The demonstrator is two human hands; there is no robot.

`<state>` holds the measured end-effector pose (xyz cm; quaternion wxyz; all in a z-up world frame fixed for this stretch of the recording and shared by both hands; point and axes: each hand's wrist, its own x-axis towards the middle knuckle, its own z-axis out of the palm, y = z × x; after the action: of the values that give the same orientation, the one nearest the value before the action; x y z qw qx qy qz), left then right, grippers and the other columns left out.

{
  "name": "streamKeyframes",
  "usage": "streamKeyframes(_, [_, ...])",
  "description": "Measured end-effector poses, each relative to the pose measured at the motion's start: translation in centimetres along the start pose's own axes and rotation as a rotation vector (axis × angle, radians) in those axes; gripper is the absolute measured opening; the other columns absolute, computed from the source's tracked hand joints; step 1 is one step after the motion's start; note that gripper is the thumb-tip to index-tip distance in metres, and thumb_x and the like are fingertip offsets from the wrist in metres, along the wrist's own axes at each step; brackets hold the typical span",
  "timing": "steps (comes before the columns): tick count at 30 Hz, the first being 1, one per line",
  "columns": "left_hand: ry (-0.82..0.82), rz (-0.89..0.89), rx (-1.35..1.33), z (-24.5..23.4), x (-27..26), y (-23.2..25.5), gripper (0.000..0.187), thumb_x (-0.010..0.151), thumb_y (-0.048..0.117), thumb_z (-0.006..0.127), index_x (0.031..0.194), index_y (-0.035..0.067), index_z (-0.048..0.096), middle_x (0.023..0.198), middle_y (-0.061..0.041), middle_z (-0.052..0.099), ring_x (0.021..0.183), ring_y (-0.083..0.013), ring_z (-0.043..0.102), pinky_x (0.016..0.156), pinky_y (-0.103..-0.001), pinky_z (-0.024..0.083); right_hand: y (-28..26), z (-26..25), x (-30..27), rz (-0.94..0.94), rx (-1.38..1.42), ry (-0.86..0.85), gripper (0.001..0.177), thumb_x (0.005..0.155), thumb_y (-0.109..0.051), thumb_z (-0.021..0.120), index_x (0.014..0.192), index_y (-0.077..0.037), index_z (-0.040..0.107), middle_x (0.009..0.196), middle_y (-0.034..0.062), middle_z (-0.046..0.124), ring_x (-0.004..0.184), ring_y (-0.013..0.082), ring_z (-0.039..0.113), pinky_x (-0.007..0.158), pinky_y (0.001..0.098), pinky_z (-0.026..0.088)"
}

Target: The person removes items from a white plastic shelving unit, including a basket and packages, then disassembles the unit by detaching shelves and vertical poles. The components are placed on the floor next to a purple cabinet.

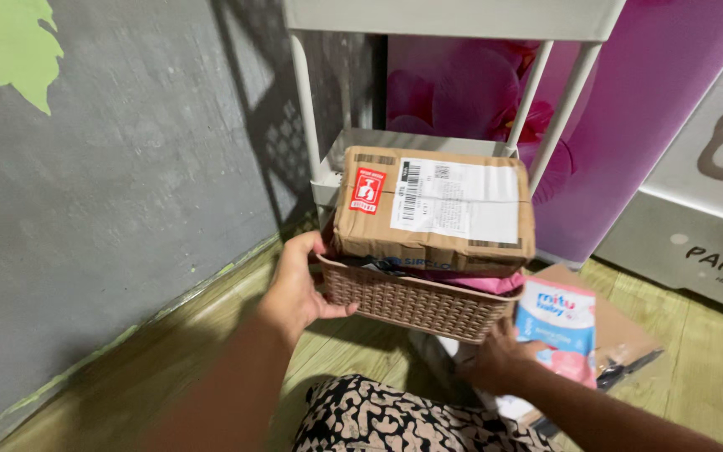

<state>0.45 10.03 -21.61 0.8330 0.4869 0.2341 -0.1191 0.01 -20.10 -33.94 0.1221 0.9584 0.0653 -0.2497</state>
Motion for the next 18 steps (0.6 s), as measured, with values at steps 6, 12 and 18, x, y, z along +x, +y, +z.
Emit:
streamKeyframes(6, [-0.023, 0.013, 0.072, 2.5, 0.5, -0.9, 0.034, 0.068, 0.036, 0.057, 0.096, 0.017, 0.054, 0.114, -0.015, 0.056, 0.105, -0.0427, 0.058, 0.074, -0.065, 0.05, 4.3, 1.8, 4.3, -0.108, 0.175, 0.165, 0.072, 0.094, -0.058, 0.059, 0.155, -0.026, 0.037, 0.161, 0.0115, 0.028, 0.148, 0.0372, 0.018, 0.116, 0.0607, 0.032])
streamKeyframes(12, [-0.181, -0.012, 0.082, 5.8, 1.2, -2.6, 0.028, 0.071, 0.04, 0.056, 0.089, 0.019, 0.053, 0.111, -0.013, 0.06, 0.099, -0.0434, 0.062, 0.07, -0.064, 0.052, 11.0, 4.4, 8.4, -0.142, 0.418, 0.26, 0.065, 0.092, -0.05, 0.063, 0.148, -0.024, 0.045, 0.152, 0.0107, 0.038, 0.14, 0.0338, 0.03, 0.112, 0.0551, 0.037])
streamKeyframes(18, [-0.182, -0.01, 0.115, 9.5, 1.3, -5.4, 0.027, 0.078, 0.043, 0.055, 0.09, 0.019, 0.051, 0.109, -0.012, 0.061, 0.101, -0.0414, 0.063, 0.072, -0.062, 0.054, 19.2, 5.1, 10.1, -0.139, 0.773, 0.331, 0.057, 0.09, -0.042, 0.066, 0.142, -0.021, 0.053, 0.144, 0.0099, 0.049, 0.132, 0.0304, 0.042, 0.108, 0.0495, 0.043])
